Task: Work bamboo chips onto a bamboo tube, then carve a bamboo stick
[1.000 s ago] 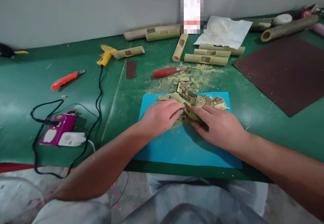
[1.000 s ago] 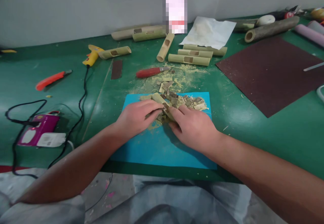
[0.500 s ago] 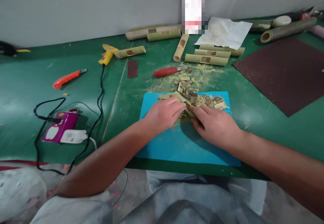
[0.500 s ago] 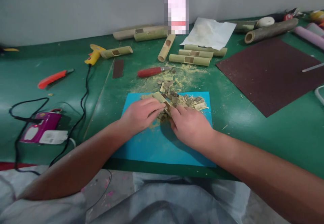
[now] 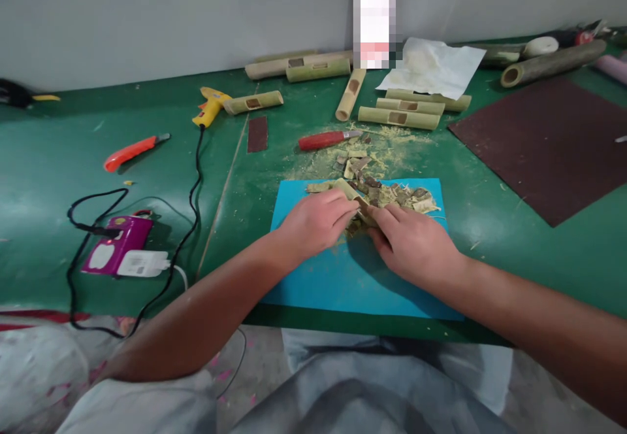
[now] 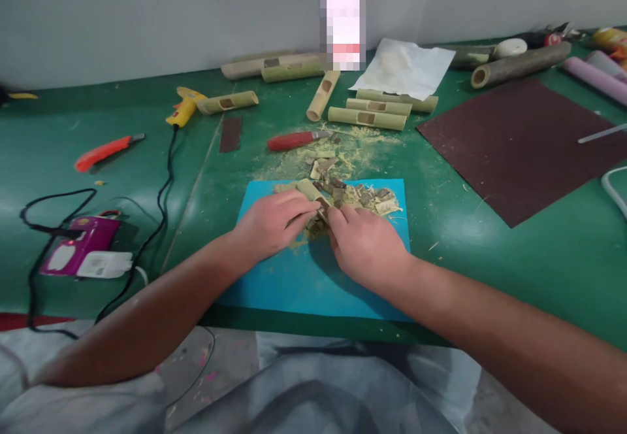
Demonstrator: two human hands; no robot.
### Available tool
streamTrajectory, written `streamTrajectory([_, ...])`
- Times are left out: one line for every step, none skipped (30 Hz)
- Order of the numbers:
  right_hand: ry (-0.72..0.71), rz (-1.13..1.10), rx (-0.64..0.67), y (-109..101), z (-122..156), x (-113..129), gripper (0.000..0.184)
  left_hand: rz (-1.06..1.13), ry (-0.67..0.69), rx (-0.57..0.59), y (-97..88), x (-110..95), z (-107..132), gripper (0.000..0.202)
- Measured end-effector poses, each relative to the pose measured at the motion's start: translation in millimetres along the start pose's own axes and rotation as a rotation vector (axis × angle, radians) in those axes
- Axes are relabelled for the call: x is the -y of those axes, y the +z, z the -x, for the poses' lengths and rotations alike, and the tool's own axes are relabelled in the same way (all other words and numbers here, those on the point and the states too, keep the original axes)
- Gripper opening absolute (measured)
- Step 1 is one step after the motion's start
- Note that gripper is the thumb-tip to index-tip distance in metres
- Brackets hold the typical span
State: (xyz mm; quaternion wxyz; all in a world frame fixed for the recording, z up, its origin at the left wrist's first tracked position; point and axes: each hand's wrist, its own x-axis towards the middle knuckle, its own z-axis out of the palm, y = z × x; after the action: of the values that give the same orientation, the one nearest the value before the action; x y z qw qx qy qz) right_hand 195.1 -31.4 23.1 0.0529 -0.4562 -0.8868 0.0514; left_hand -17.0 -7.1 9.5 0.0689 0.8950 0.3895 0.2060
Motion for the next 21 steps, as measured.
streamTrajectory([0.008, -0.013, 0.0, 0.1, 0.1, 0.0, 0.034, 0.004, -0.002, -0.008, -0.3, -0.4, 0.6, 0.033])
streamTrajectory([0.012, -0.017, 0.0, 0.2, 0.3, 0.0, 0.034, 0.009, -0.001, -0.015, -0.6, -0.9, 1.2, 0.033])
streamTrajectory([0.007, -0.01, 0.002, 0.4, 0.4, 0.1, 0.034, 0.014, 0.0, -0.017, -0.6, -1.3, 1.5, 0.032])
streamTrajectory([-0.006, 0.005, 0.004, 0.6, 0.6, 0.3, 0.034, 0.015, 0.001, -0.015, -0.4, -1.6, 1.6, 0.032])
streamTrajectory([-0.023, 0.025, 0.005, 0.8, 0.8, 0.6, 0.035, 0.012, -0.002, -0.011, 0.0, -1.9, 1.4, 0.032])
streamTrajectory([-0.034, 0.042, 0.007, 0.7, 0.9, 0.8, 0.036, 0.008, -0.005, 0.0, 0.4, -2.1, 1.0, 0.033])
streamTrajectory([-0.037, 0.048, 0.008, 0.5, 0.9, 0.9, 0.036, 0.003, -0.006, 0.007, 0.8, -2.3, 0.5, 0.033])
streamTrajectory([-0.03, 0.039, 0.01, 0.1, 0.9, 0.7, 0.036, -0.002, -0.008, 0.009, 1.0, -2.3, 0.1, 0.033])
streamTrajectory([-0.016, 0.019, 0.013, -0.4, 0.8, 0.3, 0.036, -0.004, -0.008, 0.007, 1.0, -2.3, -0.2, 0.033])
streamTrajectory([0.002, -0.006, 0.018, -1.0, 0.6, -0.1, 0.035, -0.005, -0.006, 0.001, 0.9, -2.3, -0.3, 0.033])
streamTrajectory([0.017, -0.025, 0.022, -1.5, 0.5, -0.6, 0.035, -0.003, -0.004, -0.005, 0.6, -2.2, -0.4, 0.033])
streamTrajectory([0.022, -0.033, 0.026, -1.8, 0.3, -0.8, 0.035, -0.001, -0.002, -0.01, 0.4, -2.0, -0.4, 0.033])
streamTrajectory([0.016, -0.026, 0.028, -1.9, 0.3, -0.9, 0.035, 0.001, -0.002, -0.012, 0.1, -1.8, -0.5, 0.034])
streamTrajectory([0.003, -0.005, 0.026, -1.7, 0.3, -0.8, 0.034, 0.005, -0.003, -0.009, -0.1, -1.6, -0.6, 0.034])
streamTrajectory([-0.015, 0.021, 0.021, -1.4, 0.4, -0.6, 0.034, 0.009, -0.002, -0.005, -0.1, -1.4, -0.8, 0.034])
streamTrajectory([-0.03, 0.042, 0.013, -1.0, 0.5, -0.4, 0.033, 0.013, 0.003, 0.0, -0.1, -1.2, -1.0, 0.033])
streamTrajectory([-0.036, 0.05, 0.007, -0.7, 0.7, -0.3, 0.033, 0.015, 0.009, 0.002, -0.1, -0.9, -1.1, 0.033])
streamTrajectory([-0.031, 0.045, 0.003, -0.4, 0.8, -0.3, 0.033, 0.014, 0.014, -0.002, -0.1, -0.7, -1.2, 0.032])
streamTrajectory([-0.018, 0.031, 0.002, -0.2, 0.9, -0.4, 0.033, 0.012, 0.019, -0.009, 0.0, -0.6, -1.1, 0.032])
streamTrajectory([-0.005, 0.015, 0.004, -0.1, 0.9, -0.6, 0.033, 0.008, 0.023, -0.015, 0.0, -0.4, -1.0, 0.032])
streamTrajectory([0.003, 0.007, 0.005, 0.1, 1.0, -0.6, 0.033, 0.003, 0.025, -0.019, 0.1, -0.3, -1.0, 0.033])
